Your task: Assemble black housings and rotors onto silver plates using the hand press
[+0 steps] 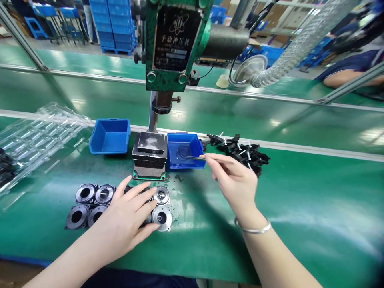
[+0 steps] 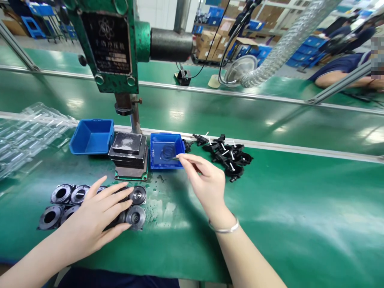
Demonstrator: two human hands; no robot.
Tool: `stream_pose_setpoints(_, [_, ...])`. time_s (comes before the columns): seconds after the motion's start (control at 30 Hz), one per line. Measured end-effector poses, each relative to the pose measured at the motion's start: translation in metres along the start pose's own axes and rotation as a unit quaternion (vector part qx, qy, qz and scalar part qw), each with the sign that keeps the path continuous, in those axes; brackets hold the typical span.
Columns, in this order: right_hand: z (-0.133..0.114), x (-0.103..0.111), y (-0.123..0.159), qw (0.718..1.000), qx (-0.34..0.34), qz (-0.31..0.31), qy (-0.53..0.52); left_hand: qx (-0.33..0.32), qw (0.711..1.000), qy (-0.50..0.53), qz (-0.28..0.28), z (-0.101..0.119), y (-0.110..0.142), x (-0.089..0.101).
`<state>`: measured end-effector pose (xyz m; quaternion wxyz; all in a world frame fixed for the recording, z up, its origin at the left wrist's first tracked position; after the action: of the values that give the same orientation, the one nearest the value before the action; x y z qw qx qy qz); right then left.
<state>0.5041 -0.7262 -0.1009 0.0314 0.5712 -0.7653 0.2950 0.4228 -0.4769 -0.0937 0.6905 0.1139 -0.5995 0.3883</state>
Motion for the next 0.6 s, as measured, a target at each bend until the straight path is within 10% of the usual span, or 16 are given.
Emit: stream_pose_setpoints(0.6, [0.033,-0.034,-0.007,0.994,0.047,-0.06,0.075,0.055,0.998,0.015,-0.022,-0.011,-0.032,-0.021])
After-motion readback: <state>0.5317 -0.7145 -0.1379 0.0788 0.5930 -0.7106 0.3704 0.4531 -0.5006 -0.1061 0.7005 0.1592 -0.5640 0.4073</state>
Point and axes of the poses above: each hand's wrist, its own y-axis away from the middle knuckle, its own x-axis out of the back of the hand, z = x × y, the point moved 8 cm from there along -y, towards the middle knuckle, and after that the axes turned 5 degrees about -x, right-handed, at the moved point
